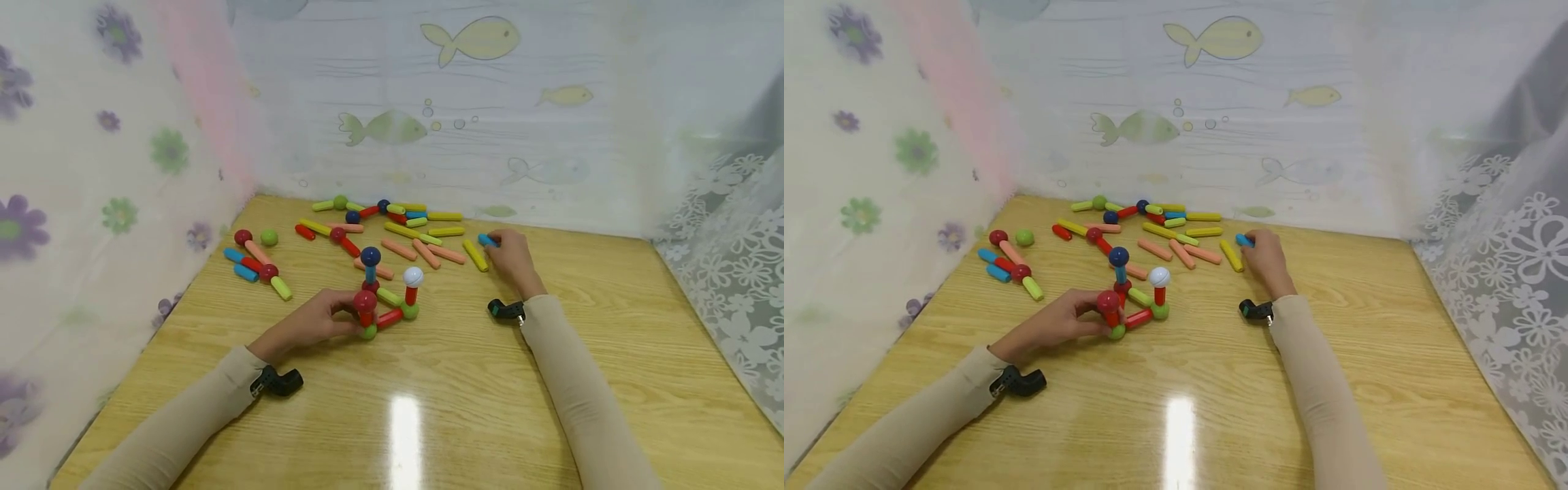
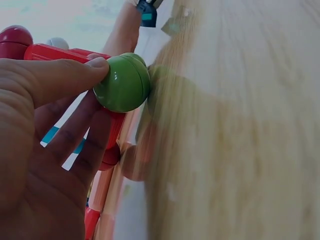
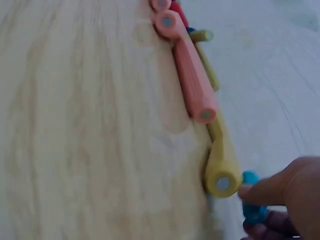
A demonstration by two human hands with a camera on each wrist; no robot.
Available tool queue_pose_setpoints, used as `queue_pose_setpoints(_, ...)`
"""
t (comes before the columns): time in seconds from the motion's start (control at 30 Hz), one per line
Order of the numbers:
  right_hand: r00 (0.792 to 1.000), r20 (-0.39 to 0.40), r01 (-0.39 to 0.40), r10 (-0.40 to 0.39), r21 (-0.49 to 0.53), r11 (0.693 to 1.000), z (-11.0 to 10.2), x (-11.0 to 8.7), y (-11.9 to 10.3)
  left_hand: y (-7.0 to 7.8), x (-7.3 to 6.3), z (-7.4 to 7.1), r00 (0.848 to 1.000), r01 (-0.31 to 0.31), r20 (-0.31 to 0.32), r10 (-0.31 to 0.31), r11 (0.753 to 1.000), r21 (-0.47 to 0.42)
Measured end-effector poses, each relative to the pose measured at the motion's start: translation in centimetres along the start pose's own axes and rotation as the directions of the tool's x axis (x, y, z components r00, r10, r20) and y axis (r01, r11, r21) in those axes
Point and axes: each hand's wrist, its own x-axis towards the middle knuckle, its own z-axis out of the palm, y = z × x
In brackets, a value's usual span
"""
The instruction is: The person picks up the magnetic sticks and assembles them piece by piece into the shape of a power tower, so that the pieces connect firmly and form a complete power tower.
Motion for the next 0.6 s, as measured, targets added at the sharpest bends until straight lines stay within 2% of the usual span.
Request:
queue_pose_setpoints(0.07,0.997,-0.047,0.06,-0.057,0.045,0.997,-0.3,-0.5,-0.7,-0.1,0.0,0.1,1.0,0.003,0.004,-0.003,1.0,-0.006)
queue_pose_setpoints(0.13,0.985,-0.102,0.152,-0.14,0.125,0.98,-0.8,-1.3,-2.1,-0.1,0.0,0.2,1.0,0.013,0.011,-0.013,1.0,-0.005)
queue_pose_setpoints(0.2,0.957,-0.142,0.279,-0.252,0.231,0.932,-1.5,-2.4,-4.3,-0.1,-0.1,0.2,1.0,0.015,0.013,-0.015,1.0,0.004)
queue_pose_setpoints(0.23,0.938,-0.154,0.343,-0.31,0.288,0.894,-1.7,-3.0,-5.6,-0.1,-0.1,0.2,1.0,0.013,0.009,-0.013,1.0,0.012)
queue_pose_setpoints(0.3,0.889,-0.161,0.455,-0.428,0.405,0.793,-2.1,-4.3,-8.3,0.0,0.0,0.1,1.0,0.001,0.0,-0.001,1.0,0.024)
queue_pose_setpoints(0.37,0.827,-0.15,0.536,-0.541,0.498,0.682,-2.0,-5.5,-10.7,0.1,0.0,0.1,1.0,-0.016,-0.012,0.016,0.999,0.036)
queue_pose_setpoints(0.4,0.797,-0.138,0.563,-0.588,0.523,0.64,-1.8,-6.0,-11.8,0.1,0.0,0.0,1.0,-0.025,-0.015,0.025,0.999,0.038)
queue_pose_setpoints(0.47,0.743,-0.111,0.601,-0.661,0.545,0.584,-1.1,-6.9,-13.4,0.1,0.0,0.1,0.999,-0.036,-0.018,0.037,0.999,0.034)
queue_pose_setpoints(0.53,0.704,-0.08,0.622,-0.705,0.548,0.559,-0.2,-7.5,-14.4,0.0,0.0,0.1,0.999,-0.044,-0.015,0.045,0.999,0.031)
queue_pose_setpoints(0.6,0.677,-0.056,0.64,-0.734,0.536,0.55,0.7,-7.8,-15.0,0.1,0.0,0.1,0.999,-0.044,-0.009,0.044,0.999,0.024)
